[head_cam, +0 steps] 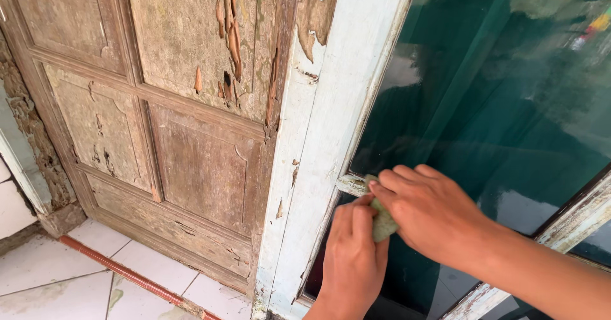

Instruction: The person cleans a window by wiping the panes and frames with a sponge, rinsing and wringing the sponge in a bucket of water, and scrubbing the window frame.

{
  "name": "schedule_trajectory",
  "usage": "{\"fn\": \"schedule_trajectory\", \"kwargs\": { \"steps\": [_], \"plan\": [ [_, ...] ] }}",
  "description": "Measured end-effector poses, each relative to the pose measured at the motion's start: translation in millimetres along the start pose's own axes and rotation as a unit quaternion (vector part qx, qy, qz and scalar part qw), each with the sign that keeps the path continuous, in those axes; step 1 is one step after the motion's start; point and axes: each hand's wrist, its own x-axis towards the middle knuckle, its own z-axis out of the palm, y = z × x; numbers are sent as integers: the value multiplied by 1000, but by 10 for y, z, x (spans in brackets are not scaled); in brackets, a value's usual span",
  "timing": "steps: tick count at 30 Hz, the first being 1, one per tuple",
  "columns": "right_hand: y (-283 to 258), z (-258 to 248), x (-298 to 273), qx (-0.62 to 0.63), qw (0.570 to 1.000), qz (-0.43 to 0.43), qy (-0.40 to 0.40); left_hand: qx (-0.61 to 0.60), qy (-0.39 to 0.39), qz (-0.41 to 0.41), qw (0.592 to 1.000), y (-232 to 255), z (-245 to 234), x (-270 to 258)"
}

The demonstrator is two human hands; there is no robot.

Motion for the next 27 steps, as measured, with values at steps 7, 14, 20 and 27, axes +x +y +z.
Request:
{"fn": "schedule_trajectory", "kwargs": {
  "steps": [7,14,20,27],
  "plan": [
    [-83,52,181,-53,997,-43,46,50,49,1,998,-136,-53,61],
    [-76,119,-20,-9,996,-32,87,27,39,16,999,-78,58,-57],
    [-81,280,137,-27,983,-94,158,61,37,12,997,-239,-64,21],
    [-89,308,179,-33,966,-184,180,78,58,35,995,-323,-77,-125]
  ]
}}
